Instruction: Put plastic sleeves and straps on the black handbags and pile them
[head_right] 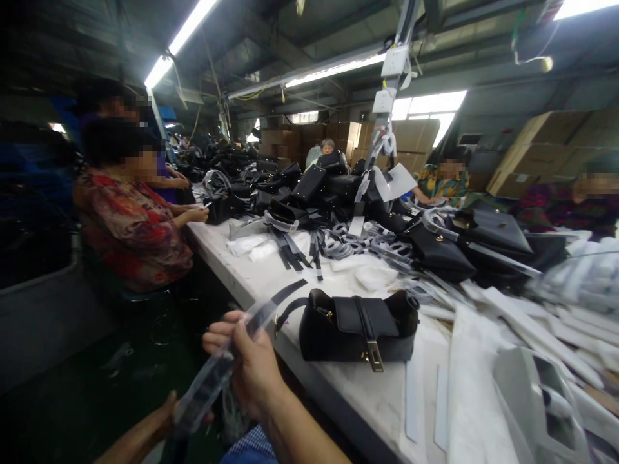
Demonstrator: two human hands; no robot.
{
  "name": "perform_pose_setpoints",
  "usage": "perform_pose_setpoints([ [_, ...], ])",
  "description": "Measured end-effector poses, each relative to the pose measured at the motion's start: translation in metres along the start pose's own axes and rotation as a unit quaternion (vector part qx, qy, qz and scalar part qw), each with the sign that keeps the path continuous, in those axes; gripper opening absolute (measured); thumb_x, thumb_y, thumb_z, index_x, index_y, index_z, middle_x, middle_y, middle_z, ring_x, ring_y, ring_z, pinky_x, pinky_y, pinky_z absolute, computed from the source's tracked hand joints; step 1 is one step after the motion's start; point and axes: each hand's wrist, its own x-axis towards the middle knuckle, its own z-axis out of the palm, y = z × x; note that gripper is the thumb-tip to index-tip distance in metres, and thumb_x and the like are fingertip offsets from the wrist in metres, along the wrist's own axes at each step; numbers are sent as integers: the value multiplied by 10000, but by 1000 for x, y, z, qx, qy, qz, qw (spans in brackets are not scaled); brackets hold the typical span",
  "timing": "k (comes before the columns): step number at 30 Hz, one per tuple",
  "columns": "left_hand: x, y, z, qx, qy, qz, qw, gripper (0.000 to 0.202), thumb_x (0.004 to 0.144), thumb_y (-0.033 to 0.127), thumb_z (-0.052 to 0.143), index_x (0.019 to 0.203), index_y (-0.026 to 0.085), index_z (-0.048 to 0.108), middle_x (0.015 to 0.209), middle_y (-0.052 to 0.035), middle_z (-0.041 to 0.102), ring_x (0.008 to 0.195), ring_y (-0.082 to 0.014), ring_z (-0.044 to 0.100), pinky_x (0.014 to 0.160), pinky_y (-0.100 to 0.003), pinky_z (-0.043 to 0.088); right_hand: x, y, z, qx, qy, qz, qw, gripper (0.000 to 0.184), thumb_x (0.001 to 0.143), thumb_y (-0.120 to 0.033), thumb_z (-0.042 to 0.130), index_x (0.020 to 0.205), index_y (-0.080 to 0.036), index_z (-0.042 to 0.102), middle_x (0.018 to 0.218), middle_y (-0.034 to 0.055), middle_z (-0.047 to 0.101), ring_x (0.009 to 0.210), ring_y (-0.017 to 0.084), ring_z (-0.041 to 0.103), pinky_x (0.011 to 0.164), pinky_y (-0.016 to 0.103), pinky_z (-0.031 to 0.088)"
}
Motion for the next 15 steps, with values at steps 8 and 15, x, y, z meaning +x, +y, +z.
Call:
perform_pose_setpoints([
  [8,1,115,64,19,-95,158,983,687,899,699,306,1270,217,624,1090,-105,720,1058,-281,637,962,-391,484,-18,-60,13,-85,8,-111,990,270,889,-332,669,1095,-166,612,970,62,742,907,185,712,956,367,496],
  [15,35,149,103,112,-140,232,956,448,898,550,534,1048,145,652,675,16,599,499,-81,495,494,-185,388,-44,-142,-6,-100,101,-218,966,398,831,-444,705,1112,-172,634,1062,94,742,995,228,696,1001,420,474],
])
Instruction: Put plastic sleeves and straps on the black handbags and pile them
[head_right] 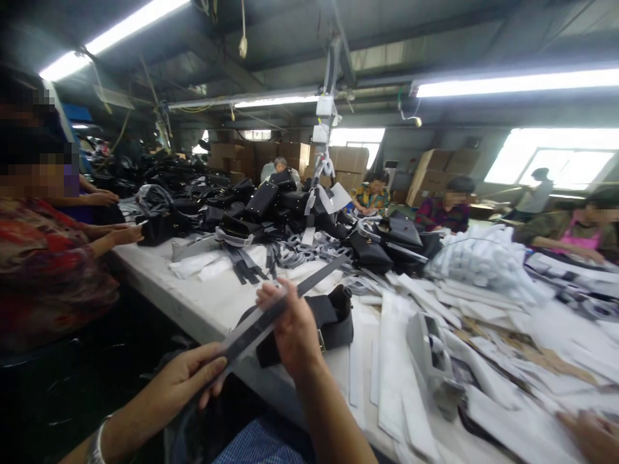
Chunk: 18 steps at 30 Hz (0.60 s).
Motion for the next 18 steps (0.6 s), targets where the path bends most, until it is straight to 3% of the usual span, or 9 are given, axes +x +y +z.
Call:
perform_pose_setpoints([
  [3,10,-7,-10,58,-28,5,998,422,904,543,522,929,150,673,702,5,619,523,-83,495,501,-182,380,7,-43,-35,5,76,-54,996,285,843,-425,690,971,-169,684,1070,88,745,1049,224,683,996,385,486],
  [7,20,-23,-24,99,-78,-9,992,429,874,563,549,979,174,698,736,-5,667,547,-109,531,517,-195,412,0,-76,-83,-29,106,-66,992,245,861,-375,674,986,-166,696,1088,87,744,1051,223,685,956,376,506],
  [11,28,-34,-30,108,-96,-36,989,413,836,570,590,948,194,720,732,-3,689,543,-124,551,505,-199,417,-19,-76,-117,-54,122,-36,990,322,879,-424,640,1065,-165,692,1141,96,726,1058,212,675,845,320,526],
  [18,24,-33,-37,84,-154,-122,977,363,761,570,665,829,222,740,678,39,681,490,-87,509,462,-157,371,-50,-60,-150,-92,223,-23,970,400,829,-494,677,1069,-177,718,1022,60,751,744,105,612,536,165,412],
])
